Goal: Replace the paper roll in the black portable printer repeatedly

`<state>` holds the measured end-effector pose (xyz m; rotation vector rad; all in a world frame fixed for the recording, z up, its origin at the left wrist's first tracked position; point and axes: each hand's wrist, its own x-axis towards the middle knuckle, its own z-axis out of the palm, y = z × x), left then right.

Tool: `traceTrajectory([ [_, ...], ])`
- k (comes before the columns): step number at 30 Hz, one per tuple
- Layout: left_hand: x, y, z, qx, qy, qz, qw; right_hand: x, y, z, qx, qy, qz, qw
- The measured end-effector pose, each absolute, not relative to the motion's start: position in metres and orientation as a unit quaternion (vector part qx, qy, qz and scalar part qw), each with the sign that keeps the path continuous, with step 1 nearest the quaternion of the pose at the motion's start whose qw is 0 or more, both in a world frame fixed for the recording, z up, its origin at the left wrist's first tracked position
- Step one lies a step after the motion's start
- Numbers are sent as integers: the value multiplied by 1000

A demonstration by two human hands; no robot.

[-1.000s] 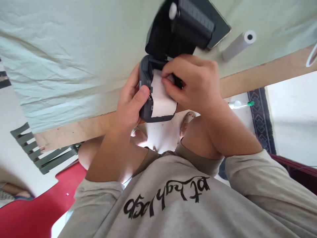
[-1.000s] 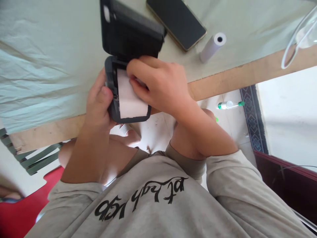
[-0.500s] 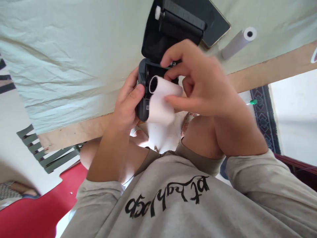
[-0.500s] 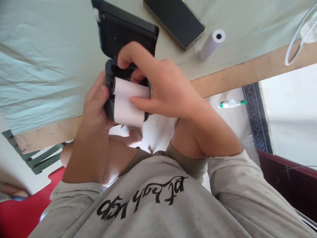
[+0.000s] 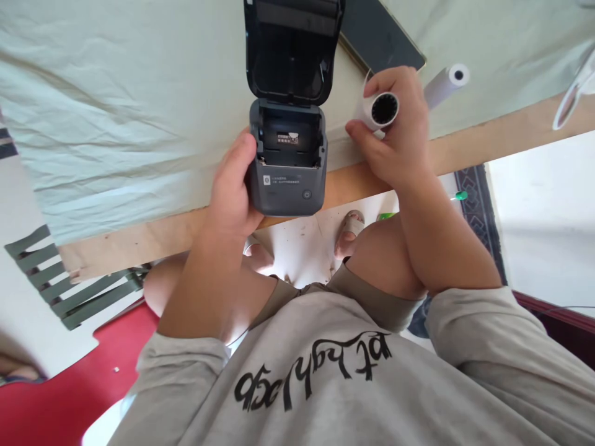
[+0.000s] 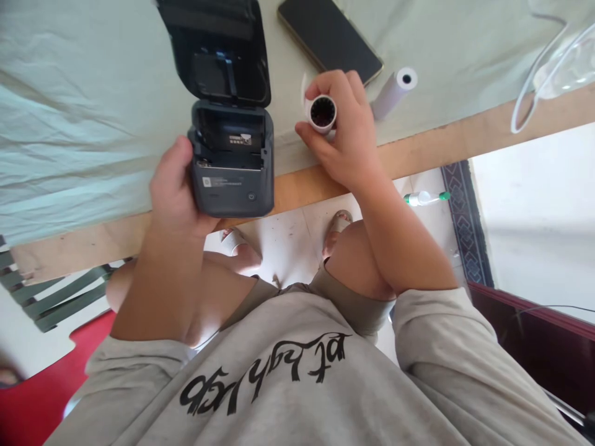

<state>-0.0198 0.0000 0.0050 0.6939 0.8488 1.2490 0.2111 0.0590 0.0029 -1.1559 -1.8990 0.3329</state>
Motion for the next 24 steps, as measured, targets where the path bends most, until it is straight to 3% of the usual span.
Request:
traceTrajectory([
  [5,-22,-2,3,324,358,561,672,215,58,-2,-544,-772,119,306],
  [7,-22,-2,2,330,359,564,666,220,52,7,-499,-793,105,333],
  [11,-20,-1,1,347,370,565,651,246,46,24,-450,-761,2,468],
  [14,-18,1,1,359,377,563,641,272,54,15,-536,-711,-29,454],
  [18,-17,2,-2,381,361,568,634,294,70,-5,-588,-695,45,412],
  [24,-18,5,-11,395,342,585,620,276,62,13,-471,-746,298,366],
])
